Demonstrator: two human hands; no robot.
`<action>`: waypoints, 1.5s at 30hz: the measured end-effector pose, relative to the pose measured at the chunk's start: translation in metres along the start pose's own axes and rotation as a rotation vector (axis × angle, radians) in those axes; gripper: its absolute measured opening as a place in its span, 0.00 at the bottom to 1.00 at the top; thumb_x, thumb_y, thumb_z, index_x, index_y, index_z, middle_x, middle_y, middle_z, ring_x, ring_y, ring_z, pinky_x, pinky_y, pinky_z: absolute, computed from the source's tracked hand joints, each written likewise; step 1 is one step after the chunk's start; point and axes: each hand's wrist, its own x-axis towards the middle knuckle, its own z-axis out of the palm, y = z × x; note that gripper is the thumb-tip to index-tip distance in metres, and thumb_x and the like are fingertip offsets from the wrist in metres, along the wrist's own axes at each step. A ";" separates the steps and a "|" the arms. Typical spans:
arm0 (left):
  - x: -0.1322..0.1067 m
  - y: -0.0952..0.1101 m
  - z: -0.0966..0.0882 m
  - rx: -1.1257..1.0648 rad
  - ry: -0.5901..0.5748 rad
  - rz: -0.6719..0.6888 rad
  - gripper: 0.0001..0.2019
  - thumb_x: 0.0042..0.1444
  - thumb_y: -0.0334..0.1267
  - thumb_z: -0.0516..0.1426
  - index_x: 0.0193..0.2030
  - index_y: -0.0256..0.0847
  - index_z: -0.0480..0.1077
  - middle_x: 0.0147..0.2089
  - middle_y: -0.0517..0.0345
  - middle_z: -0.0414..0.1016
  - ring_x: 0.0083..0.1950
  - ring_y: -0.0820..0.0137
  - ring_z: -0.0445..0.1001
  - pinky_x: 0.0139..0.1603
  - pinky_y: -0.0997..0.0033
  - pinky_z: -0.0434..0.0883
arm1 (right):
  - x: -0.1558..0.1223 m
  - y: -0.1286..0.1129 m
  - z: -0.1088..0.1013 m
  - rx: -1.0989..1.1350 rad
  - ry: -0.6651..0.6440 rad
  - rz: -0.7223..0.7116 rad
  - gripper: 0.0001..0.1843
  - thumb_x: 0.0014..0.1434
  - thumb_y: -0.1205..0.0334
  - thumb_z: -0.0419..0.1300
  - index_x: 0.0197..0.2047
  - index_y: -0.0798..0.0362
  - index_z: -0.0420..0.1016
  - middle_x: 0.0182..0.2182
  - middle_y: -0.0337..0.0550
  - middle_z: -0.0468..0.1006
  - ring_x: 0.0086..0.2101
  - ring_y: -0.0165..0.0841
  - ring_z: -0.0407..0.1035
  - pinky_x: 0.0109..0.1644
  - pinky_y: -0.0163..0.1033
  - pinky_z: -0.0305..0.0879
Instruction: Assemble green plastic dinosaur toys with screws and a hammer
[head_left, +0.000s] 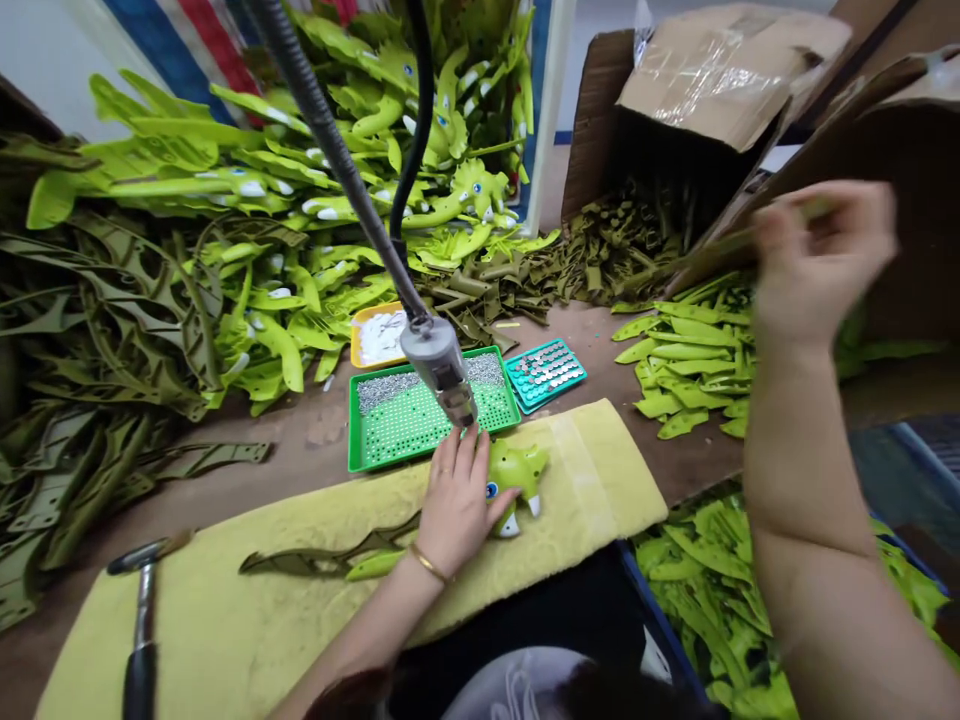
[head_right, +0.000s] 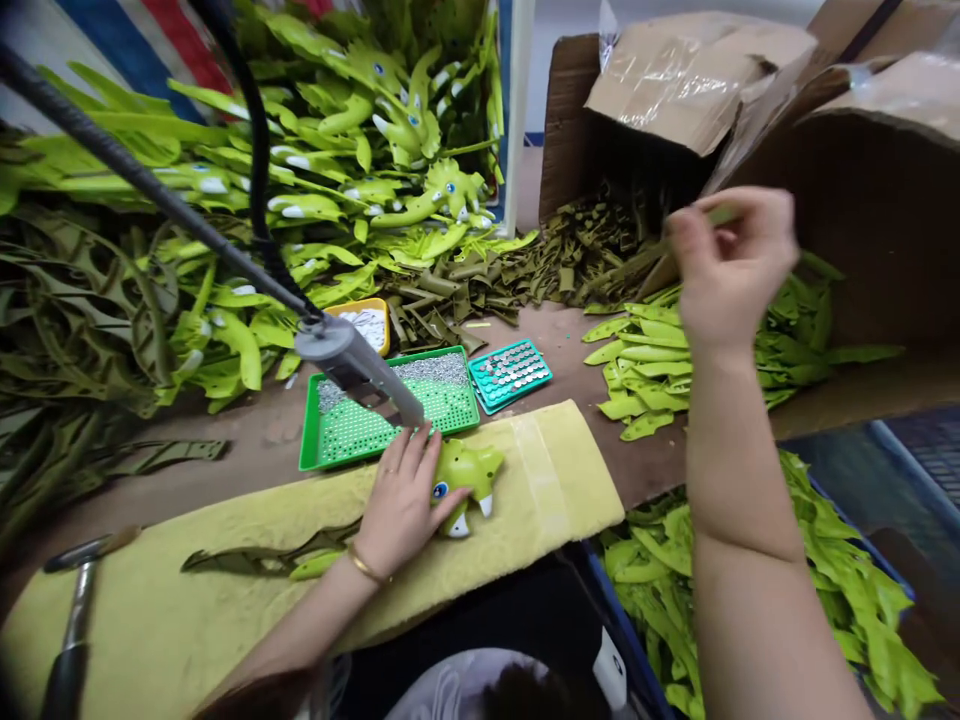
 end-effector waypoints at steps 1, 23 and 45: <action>0.002 0.002 0.003 -0.011 -0.032 -0.023 0.32 0.54 0.51 0.60 0.60 0.31 0.63 0.62 0.30 0.64 0.64 0.40 0.62 0.62 0.40 0.62 | 0.000 -0.011 -0.013 0.100 0.029 0.031 0.18 0.60 0.43 0.55 0.45 0.46 0.72 0.44 0.52 0.75 0.42 0.39 0.73 0.45 0.46 0.70; 0.026 0.027 -0.057 0.061 -0.370 0.057 0.16 0.53 0.45 0.62 0.44 0.37 0.68 0.43 0.47 0.70 0.44 0.57 0.68 0.44 0.58 0.68 | -0.186 0.009 -0.007 0.597 -0.615 0.712 0.14 0.49 0.57 0.68 0.38 0.50 0.74 0.34 0.39 0.80 0.37 0.32 0.75 0.45 0.42 0.71; 0.032 0.015 -0.054 -0.019 -0.377 0.014 0.28 0.50 0.47 0.64 0.55 0.37 0.63 0.46 0.48 0.70 0.48 0.56 0.67 0.48 0.57 0.68 | -0.194 -0.024 0.024 0.724 -0.744 0.497 0.34 0.56 0.31 0.48 0.50 0.47 0.75 0.44 0.47 0.79 0.43 0.40 0.75 0.49 0.48 0.72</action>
